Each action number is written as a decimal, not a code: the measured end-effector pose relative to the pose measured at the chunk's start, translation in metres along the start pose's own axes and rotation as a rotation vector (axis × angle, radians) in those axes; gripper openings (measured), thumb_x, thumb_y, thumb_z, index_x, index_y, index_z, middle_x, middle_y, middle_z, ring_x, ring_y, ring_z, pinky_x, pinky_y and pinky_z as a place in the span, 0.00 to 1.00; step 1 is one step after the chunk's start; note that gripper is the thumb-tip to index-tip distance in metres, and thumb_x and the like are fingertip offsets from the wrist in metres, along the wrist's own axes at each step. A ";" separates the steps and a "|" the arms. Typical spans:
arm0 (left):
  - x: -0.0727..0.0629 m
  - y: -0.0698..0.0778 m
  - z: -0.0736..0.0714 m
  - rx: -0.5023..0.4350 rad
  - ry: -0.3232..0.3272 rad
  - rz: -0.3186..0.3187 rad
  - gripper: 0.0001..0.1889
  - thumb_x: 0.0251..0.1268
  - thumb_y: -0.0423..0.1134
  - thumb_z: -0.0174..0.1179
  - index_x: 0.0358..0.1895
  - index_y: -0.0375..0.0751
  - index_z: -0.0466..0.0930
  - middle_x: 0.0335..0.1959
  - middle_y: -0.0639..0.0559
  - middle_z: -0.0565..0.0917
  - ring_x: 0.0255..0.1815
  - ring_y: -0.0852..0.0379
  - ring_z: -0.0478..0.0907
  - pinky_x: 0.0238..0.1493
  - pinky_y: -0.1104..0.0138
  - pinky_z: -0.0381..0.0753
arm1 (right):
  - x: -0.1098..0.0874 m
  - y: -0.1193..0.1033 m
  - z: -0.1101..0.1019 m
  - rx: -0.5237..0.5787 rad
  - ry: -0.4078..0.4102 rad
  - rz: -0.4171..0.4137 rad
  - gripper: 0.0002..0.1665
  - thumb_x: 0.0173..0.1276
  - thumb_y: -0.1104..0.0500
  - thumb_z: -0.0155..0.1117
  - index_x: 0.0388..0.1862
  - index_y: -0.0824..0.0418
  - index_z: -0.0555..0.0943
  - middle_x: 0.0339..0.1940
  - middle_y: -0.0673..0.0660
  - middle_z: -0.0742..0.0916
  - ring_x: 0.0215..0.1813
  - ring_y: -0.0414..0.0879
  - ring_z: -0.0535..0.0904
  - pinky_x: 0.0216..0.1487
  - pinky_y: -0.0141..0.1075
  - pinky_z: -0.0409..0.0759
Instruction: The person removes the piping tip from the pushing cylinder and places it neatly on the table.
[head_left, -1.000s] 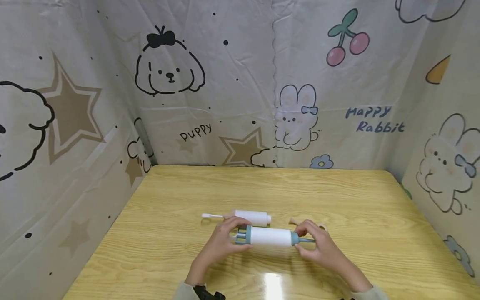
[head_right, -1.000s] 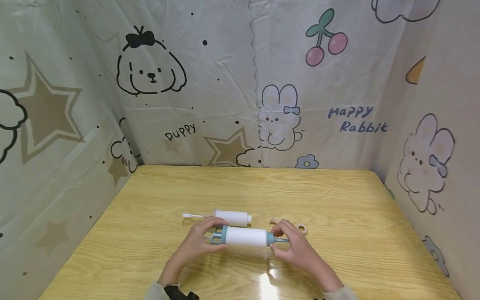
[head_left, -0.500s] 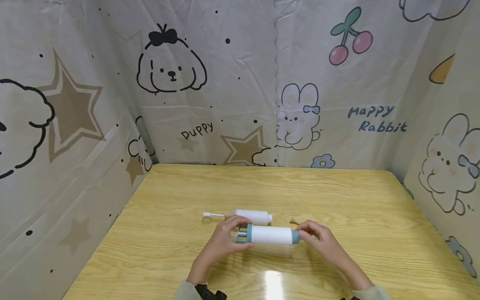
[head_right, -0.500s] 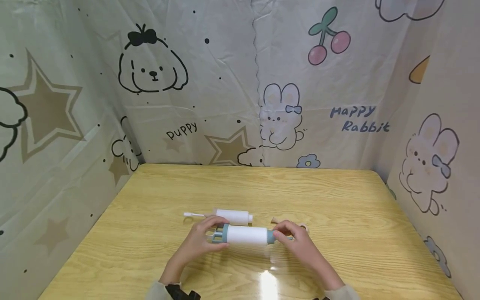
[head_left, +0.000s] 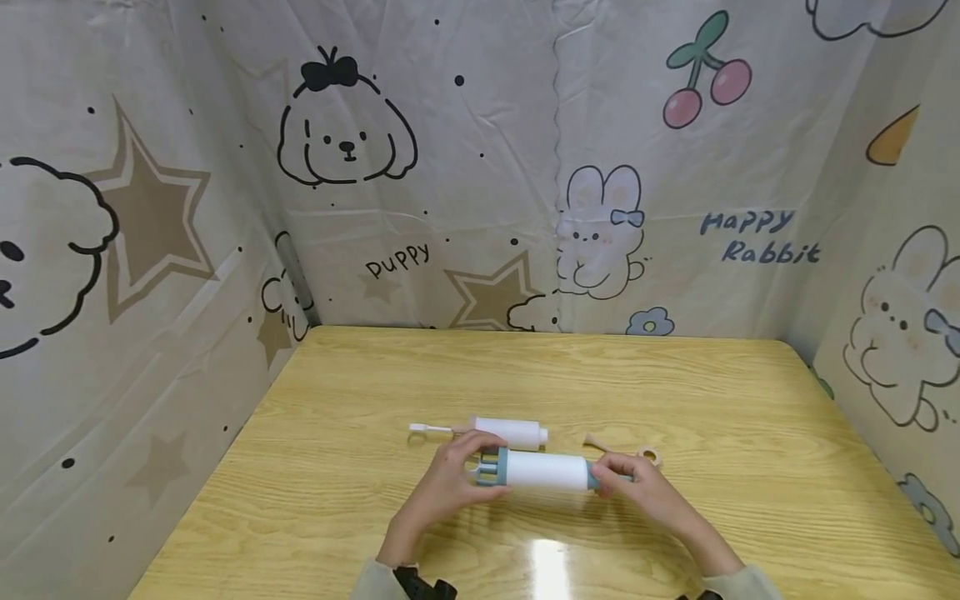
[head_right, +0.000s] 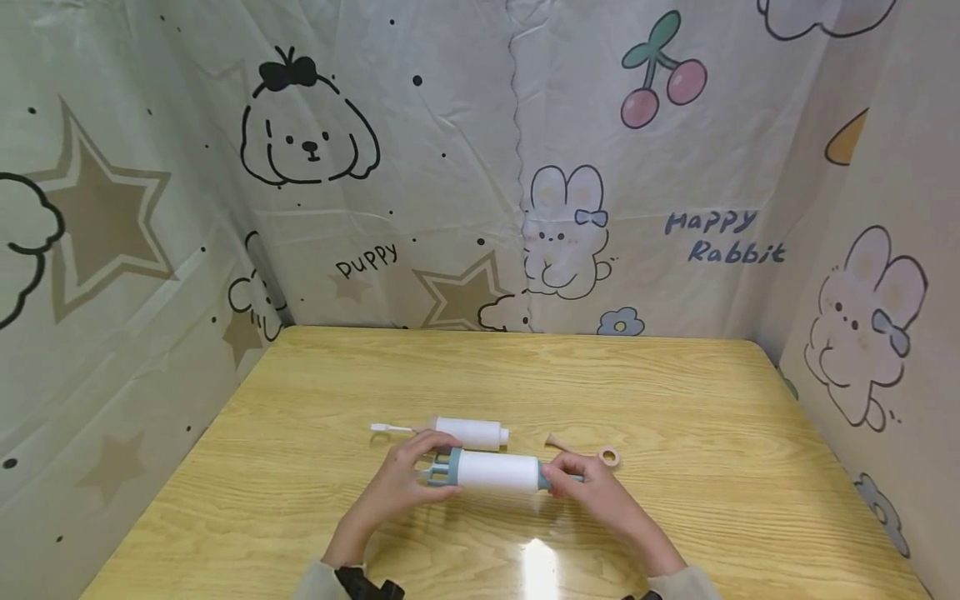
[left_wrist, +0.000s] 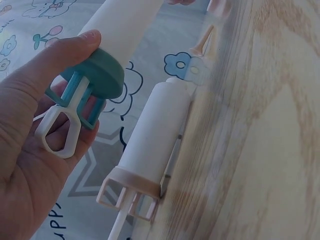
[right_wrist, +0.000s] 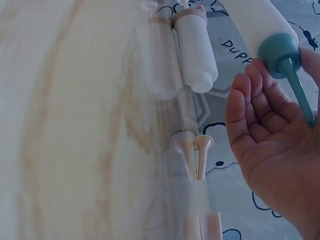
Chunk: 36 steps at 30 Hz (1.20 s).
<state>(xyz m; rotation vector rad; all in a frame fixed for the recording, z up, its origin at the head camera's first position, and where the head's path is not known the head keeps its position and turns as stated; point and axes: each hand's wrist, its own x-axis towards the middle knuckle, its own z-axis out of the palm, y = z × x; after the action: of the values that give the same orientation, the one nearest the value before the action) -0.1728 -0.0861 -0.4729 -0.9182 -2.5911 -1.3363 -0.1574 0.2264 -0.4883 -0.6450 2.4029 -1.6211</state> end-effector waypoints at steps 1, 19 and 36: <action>0.000 0.000 0.000 0.008 -0.001 0.006 0.27 0.46 0.39 0.77 0.54 0.45 0.79 0.51 0.54 0.82 0.49 0.56 0.80 0.53 0.64 0.83 | 0.000 0.000 0.000 0.004 -0.003 -0.005 0.14 0.77 0.60 0.50 0.34 0.65 0.80 0.32 0.52 0.83 0.37 0.36 0.77 0.41 0.30 0.77; 0.000 -0.003 -0.001 0.056 0.038 0.053 0.29 0.41 0.38 0.80 0.52 0.46 0.79 0.52 0.52 0.84 0.51 0.53 0.79 0.51 0.62 0.84 | -0.002 -0.004 0.002 -0.106 0.007 -0.078 0.13 0.77 0.61 0.50 0.42 0.66 0.82 0.39 0.51 0.85 0.41 0.32 0.78 0.40 0.30 0.81; 0.001 -0.003 -0.003 0.019 0.020 -0.009 0.28 0.45 0.40 0.78 0.53 0.45 0.80 0.52 0.52 0.84 0.51 0.53 0.81 0.52 0.57 0.85 | 0.001 -0.002 0.007 -0.258 0.135 -0.268 0.12 0.65 0.64 0.67 0.46 0.55 0.80 0.43 0.50 0.85 0.48 0.27 0.77 0.49 0.28 0.82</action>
<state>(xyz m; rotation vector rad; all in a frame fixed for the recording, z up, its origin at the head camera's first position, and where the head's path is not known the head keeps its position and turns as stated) -0.1752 -0.0894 -0.4726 -0.8870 -2.5917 -1.3143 -0.1547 0.2192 -0.4895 -0.9679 2.7537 -1.4996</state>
